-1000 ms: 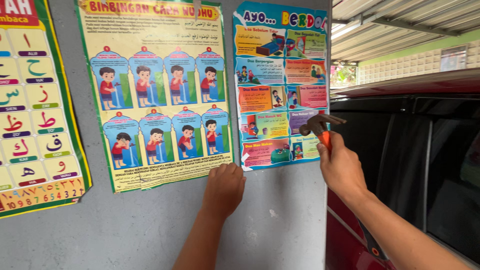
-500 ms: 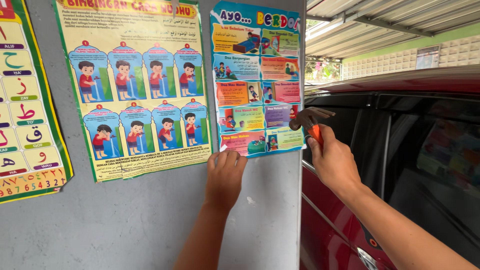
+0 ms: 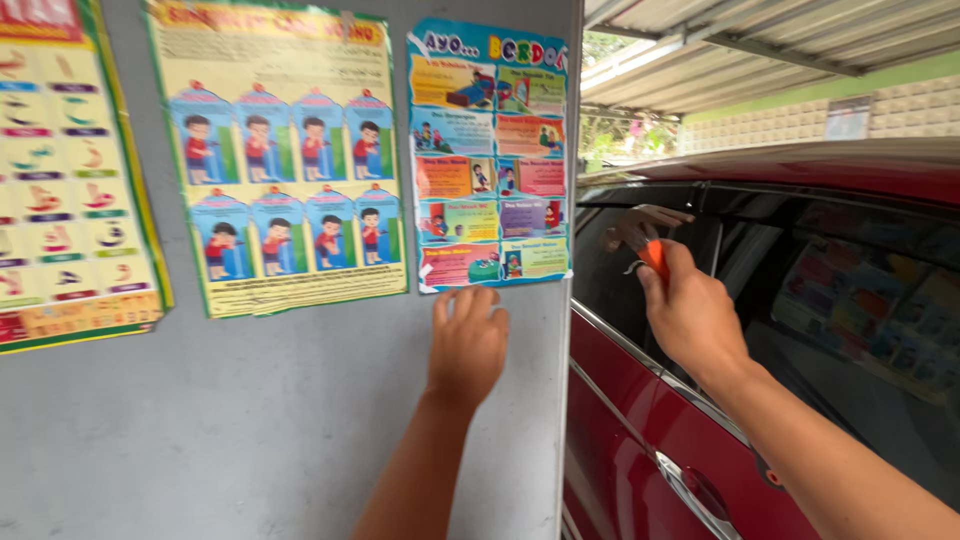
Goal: The person uses a hammer to drive nails into a wall and secures colorful educational posters. They repeatedly hammer nails, adjust the posters, and occasionally retrieve nails from the floor.
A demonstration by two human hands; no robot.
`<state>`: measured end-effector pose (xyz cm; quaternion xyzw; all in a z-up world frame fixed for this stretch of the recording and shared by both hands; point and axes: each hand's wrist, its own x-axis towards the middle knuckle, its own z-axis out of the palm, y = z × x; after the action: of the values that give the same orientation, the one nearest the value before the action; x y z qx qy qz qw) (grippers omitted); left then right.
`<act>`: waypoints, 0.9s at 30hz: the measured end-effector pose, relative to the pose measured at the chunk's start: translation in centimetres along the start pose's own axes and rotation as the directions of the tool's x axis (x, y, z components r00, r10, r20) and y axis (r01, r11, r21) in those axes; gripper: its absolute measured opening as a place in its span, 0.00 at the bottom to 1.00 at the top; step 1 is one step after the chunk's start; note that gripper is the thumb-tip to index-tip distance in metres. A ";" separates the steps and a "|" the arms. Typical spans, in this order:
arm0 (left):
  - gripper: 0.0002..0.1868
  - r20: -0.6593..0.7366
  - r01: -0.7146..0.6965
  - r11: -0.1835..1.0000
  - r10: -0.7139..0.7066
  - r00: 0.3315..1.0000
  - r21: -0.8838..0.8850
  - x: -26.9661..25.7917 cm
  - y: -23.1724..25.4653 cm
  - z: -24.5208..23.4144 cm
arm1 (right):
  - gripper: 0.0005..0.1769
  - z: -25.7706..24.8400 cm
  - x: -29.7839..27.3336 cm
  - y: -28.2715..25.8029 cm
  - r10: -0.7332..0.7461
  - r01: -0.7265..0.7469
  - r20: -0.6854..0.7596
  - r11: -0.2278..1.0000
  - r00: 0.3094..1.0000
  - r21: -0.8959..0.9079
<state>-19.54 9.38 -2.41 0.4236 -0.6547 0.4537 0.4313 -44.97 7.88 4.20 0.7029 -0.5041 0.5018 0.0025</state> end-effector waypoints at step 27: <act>0.07 0.221 0.019 0.998 -0.032 0.975 0.061 -5.4 3.8 -17.9 | 0.25 -7.7 -13.2 -7.3 0.010 -0.010 -0.004 0.999 1.000 -0.037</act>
<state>-18.40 28.34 -4.54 0.4925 -0.6797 0.4171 0.3486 -45.04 24.75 2.36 0.6992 -0.5168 0.4937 0.0142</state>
